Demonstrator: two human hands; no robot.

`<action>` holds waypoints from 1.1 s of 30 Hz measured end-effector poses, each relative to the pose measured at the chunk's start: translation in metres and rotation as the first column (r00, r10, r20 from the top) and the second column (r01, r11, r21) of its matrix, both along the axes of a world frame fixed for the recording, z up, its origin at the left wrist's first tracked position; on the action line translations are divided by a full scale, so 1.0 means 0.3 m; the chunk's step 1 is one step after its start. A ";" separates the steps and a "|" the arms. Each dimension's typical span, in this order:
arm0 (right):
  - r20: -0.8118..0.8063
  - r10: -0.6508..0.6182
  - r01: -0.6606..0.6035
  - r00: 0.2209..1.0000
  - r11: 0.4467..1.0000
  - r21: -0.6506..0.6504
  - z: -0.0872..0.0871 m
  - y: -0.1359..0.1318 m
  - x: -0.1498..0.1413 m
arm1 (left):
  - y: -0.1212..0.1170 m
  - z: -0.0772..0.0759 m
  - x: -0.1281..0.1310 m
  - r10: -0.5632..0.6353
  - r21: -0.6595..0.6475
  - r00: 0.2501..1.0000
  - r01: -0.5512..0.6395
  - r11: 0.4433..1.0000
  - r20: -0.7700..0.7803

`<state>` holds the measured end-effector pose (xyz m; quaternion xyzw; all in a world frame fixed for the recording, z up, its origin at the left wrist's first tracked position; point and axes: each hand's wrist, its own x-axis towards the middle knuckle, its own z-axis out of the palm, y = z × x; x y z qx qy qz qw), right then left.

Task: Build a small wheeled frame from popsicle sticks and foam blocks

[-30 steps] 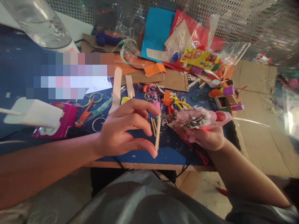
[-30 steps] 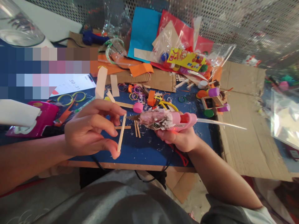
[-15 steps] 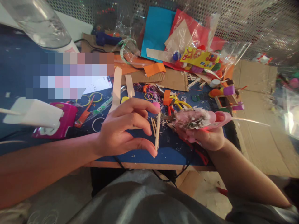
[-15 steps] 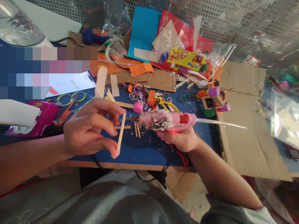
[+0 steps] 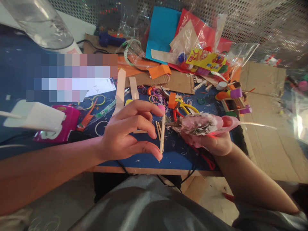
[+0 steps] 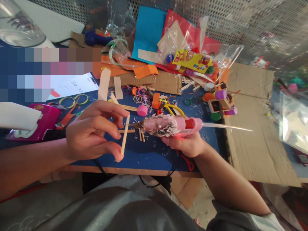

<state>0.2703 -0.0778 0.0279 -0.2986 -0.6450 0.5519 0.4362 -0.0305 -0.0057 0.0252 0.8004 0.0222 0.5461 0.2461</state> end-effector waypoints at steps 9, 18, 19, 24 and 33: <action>0.025 -0.037 0.036 0.999 0.997 0.062 -0.011 -0.008 0.014 | -0.001 0.015 -0.004 0.014 -0.002 1.000 -0.014 1.000 -0.017; 0.101 -0.038 0.024 0.994 0.990 0.141 0.023 -0.006 -0.003 | -0.002 0.003 -0.008 0.016 -0.043 1.000 -0.017 0.999 -0.020; 0.113 -0.034 0.016 0.993 0.987 0.158 0.022 -0.005 -0.001 | -0.002 0.003 -0.008 0.012 -0.039 1.000 -0.013 0.999 -0.017; 0.173 -0.006 -0.030 0.985 0.979 0.201 0.018 0.001 0.015 | -0.015 0.011 -0.006 0.040 -0.068 0.999 -0.041 0.997 -0.023; 0.162 0.083 -0.125 0.983 0.955 0.271 0.035 0.023 0.007 | 0.011 -0.013 -0.007 -0.009 -0.018 1.000 0.009 1.000 0.013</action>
